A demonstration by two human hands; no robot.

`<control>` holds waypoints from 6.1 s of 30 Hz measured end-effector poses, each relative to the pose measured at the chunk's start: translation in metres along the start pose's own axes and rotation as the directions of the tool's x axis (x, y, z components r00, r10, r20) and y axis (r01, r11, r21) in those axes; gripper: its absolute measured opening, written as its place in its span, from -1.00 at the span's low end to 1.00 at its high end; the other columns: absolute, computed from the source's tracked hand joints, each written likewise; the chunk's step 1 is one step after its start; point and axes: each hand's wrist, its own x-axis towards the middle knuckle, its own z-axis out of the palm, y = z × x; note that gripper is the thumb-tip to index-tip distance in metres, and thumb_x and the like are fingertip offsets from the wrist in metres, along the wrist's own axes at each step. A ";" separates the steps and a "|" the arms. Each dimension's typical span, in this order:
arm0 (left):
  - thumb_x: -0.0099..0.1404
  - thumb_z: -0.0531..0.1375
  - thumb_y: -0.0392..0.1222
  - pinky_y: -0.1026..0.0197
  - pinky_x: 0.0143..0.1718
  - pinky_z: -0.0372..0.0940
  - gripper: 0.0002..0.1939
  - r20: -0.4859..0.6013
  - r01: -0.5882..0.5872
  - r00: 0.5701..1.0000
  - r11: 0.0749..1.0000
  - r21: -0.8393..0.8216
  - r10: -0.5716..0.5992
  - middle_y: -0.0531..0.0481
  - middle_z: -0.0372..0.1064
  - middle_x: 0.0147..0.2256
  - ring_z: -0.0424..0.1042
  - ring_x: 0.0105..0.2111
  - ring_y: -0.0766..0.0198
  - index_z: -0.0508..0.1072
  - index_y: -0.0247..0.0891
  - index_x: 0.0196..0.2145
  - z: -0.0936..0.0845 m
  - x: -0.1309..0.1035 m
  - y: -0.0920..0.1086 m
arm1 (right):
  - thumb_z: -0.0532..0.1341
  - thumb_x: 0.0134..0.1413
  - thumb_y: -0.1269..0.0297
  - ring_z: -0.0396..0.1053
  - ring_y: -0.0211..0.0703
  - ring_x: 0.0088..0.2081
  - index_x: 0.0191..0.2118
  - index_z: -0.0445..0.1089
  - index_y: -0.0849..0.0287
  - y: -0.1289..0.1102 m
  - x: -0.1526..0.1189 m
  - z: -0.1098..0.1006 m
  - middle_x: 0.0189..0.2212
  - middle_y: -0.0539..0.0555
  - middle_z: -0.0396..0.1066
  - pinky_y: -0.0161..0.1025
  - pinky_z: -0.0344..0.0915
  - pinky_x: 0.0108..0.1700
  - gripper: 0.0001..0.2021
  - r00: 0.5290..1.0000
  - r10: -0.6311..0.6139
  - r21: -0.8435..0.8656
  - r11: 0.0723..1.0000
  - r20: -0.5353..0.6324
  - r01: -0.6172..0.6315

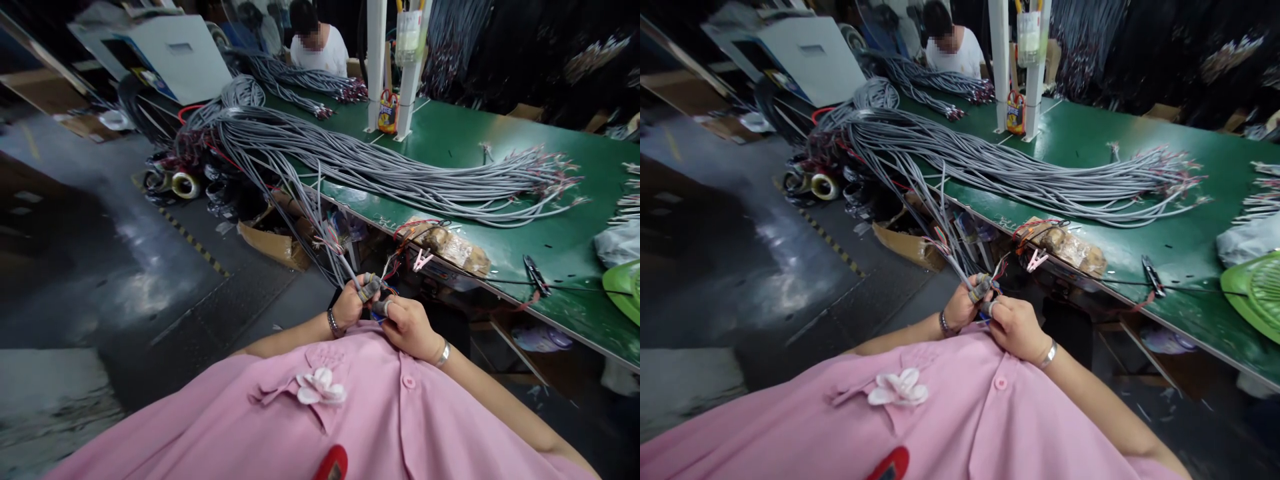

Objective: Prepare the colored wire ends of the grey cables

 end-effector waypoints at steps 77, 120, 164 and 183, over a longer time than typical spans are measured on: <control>0.22 0.30 -0.01 0.24 -0.31 0.37 -0.70 0.661 -0.189 0.721 0.859 0.477 -0.208 -0.18 0.53 -0.38 0.48 -0.40 0.21 0.62 -0.35 -0.30 -0.009 0.040 0.028 | 0.49 -0.18 0.27 0.14 -0.43 -0.61 -0.32 0.40 0.22 0.052 -0.019 -0.032 -0.59 -0.08 0.39 -0.45 -0.05 -0.60 -0.68 0.706 0.517 0.814 0.033 0.483 -0.580; 0.16 0.35 0.06 0.40 -0.59 0.16 -0.60 0.283 0.005 0.955 0.961 0.277 -0.087 0.02 0.38 -0.52 0.31 -0.56 0.43 0.52 -0.39 -0.27 0.013 0.083 0.007 | 0.34 -0.03 -0.14 -0.12 -0.43 -0.68 -0.45 0.32 0.15 0.093 0.023 -0.020 -0.64 -0.12 0.17 -0.41 -0.05 -0.68 -0.57 0.541 0.821 0.972 -0.072 0.184 -0.222; 0.24 0.29 0.05 0.34 -0.42 0.31 -0.61 0.499 -0.127 0.859 0.894 0.429 -0.118 -0.12 0.47 -0.45 0.40 -0.47 0.33 0.59 -0.42 -0.30 -0.004 0.021 0.025 | 0.26 0.03 -0.22 -0.17 -0.52 -0.71 -0.34 0.43 0.21 0.088 -0.011 -0.014 -0.46 0.02 0.44 -0.48 -0.26 -0.73 -0.51 0.503 0.796 0.942 -0.287 0.336 -0.174; 0.16 0.34 0.08 0.37 -0.53 0.21 -0.56 0.343 -0.040 0.935 0.931 0.363 -0.093 -0.04 0.41 -0.52 0.31 -0.55 0.41 0.56 -0.44 -0.26 -0.003 0.052 0.017 | 0.33 -0.01 -0.14 -0.22 -0.51 -0.69 -0.43 0.37 0.19 0.082 0.018 -0.024 -0.62 -0.12 0.19 -0.45 -0.30 -0.70 -0.57 0.545 0.825 0.952 0.027 0.152 -0.306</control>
